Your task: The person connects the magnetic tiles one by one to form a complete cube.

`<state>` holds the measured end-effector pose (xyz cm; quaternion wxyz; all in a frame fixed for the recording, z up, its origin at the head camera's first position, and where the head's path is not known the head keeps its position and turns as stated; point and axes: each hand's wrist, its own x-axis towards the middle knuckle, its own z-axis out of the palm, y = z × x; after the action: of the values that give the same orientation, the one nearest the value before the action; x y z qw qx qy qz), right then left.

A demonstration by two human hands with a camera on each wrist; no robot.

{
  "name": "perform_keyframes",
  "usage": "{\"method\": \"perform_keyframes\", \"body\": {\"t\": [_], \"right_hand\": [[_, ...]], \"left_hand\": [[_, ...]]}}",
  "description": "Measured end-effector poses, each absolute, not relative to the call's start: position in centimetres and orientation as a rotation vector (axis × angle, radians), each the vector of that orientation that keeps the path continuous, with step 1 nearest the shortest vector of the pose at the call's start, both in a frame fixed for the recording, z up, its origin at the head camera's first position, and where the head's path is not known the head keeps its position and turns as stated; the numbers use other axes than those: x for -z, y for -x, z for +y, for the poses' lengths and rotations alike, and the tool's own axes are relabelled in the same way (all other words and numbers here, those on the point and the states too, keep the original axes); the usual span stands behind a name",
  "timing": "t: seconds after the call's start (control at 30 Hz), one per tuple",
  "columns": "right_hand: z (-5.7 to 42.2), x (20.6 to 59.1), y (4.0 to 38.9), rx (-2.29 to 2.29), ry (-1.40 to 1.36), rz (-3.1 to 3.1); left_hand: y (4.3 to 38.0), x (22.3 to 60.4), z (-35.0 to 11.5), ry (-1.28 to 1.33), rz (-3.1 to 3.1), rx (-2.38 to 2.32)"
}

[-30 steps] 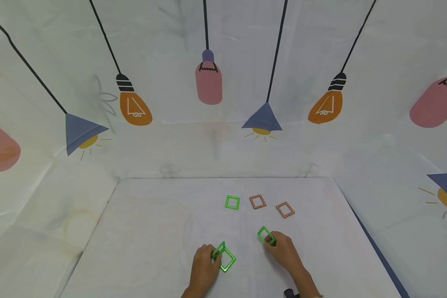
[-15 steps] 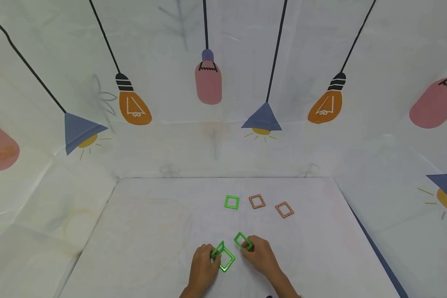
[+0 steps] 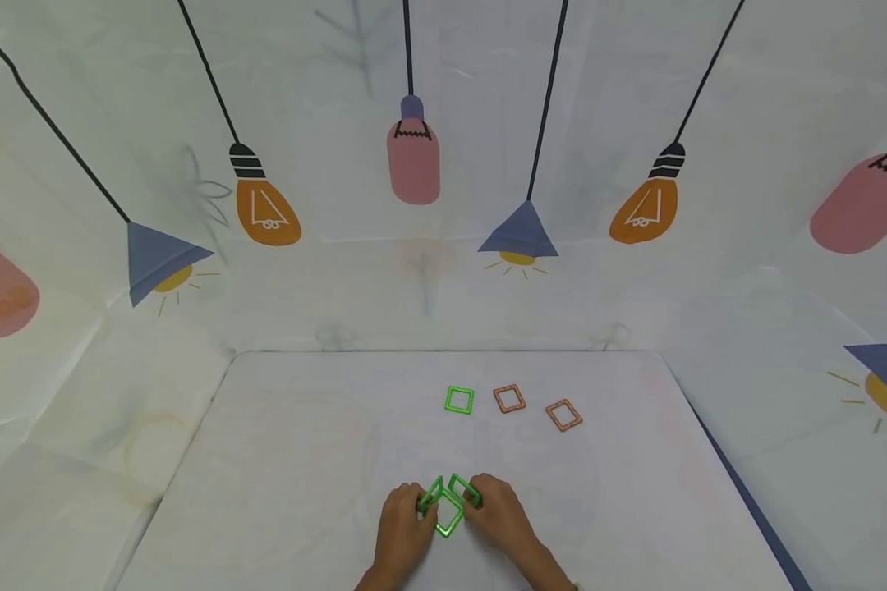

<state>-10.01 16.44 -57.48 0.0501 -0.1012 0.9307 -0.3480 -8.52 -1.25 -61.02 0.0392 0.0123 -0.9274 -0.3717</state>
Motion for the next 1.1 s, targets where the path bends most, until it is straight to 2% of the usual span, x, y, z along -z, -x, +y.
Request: {"method": "perform_keyframes", "body": {"t": [1.1], "right_hand": [[15.2, 59.6, 10.4, 0.972, 0.377, 2.928]], "left_hand": [[8.5, 61.7, -1.4, -0.013, -2.812, 1.124]]}}
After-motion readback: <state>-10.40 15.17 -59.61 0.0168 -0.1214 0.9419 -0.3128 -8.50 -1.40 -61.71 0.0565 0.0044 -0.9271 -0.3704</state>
